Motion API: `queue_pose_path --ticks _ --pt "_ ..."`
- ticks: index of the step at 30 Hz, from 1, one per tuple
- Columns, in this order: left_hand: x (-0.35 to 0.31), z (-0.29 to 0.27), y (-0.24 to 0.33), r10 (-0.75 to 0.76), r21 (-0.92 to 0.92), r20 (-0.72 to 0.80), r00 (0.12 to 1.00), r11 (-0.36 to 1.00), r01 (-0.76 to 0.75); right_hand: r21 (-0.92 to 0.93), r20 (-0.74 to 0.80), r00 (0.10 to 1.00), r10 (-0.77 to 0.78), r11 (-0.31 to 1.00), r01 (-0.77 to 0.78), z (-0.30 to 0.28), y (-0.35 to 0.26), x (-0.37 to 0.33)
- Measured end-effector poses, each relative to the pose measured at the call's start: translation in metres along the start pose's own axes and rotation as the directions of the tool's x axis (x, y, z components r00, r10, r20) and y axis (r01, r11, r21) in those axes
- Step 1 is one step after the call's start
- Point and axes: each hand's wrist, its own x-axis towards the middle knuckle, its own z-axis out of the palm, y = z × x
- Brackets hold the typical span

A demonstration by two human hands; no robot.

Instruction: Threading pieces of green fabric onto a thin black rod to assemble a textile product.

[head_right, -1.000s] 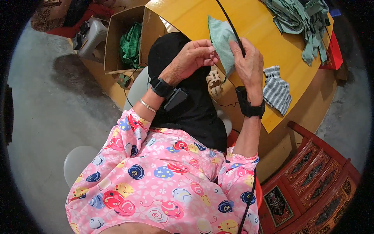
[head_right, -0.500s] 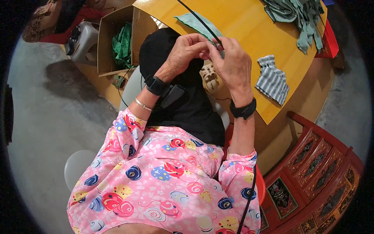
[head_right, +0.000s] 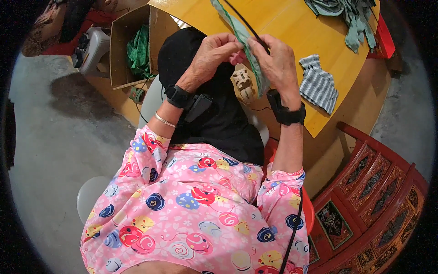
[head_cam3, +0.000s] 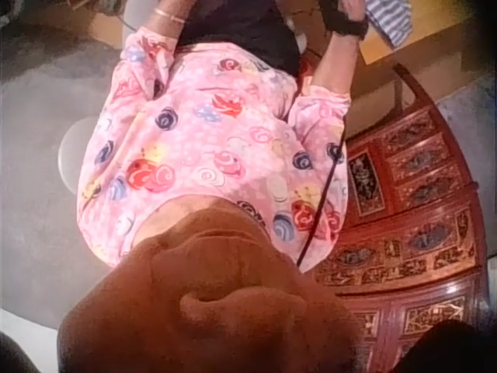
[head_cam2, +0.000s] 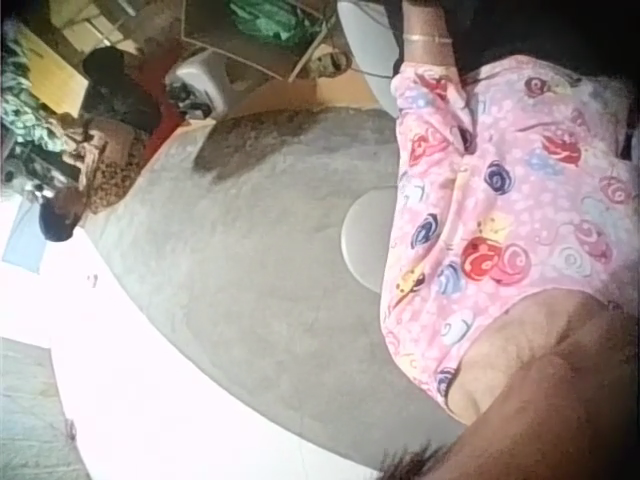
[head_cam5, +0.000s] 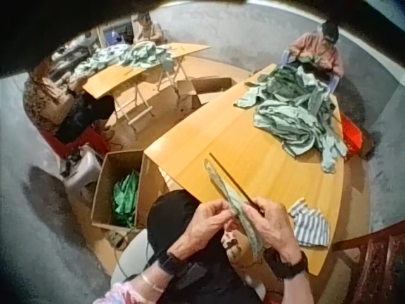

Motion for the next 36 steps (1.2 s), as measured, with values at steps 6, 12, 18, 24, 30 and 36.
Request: queue_pose_path --ticks 6,12,18,24,30,36 --pt "0.002 -0.001 -0.001 0.023 -0.032 0.033 0.999 0.999 -0.022 -0.073 -0.042 0.998 -0.05 0.996 0.047 -0.005 -0.008 -0.011" --pt "0.002 -0.002 -0.002 0.03 0.022 0.045 0.999 0.999 -0.031 -0.286 -0.06 0.985 -0.163 0.948 0.139 0.002 -0.001 -0.015" --pt "0.002 -0.005 -0.003 0.013 0.049 0.06 0.998 0.999 -0.016 -0.052 0.047 0.999 -0.024 0.998 0.026 -0.003 0.008 -0.011" --pt "0.001 -0.002 -0.002 0.009 -0.008 0.022 1.0 1.0 -0.009 0.016 0.111 0.994 0.019 1.0 -0.021 -0.005 0.015 -0.008" --pt "0.001 -0.002 0.0 0.004 -0.014 0.051 0.999 1.0 -0.003 -0.047 0.001 0.996 -0.093 0.995 0.093 -0.004 0.01 -0.011" --pt "0.0 -0.003 0.0 0.028 -0.006 0.089 0.996 1.0 -0.027 0.067 0.069 0.998 -0.006 0.998 0.001 -0.004 0.016 -0.008"
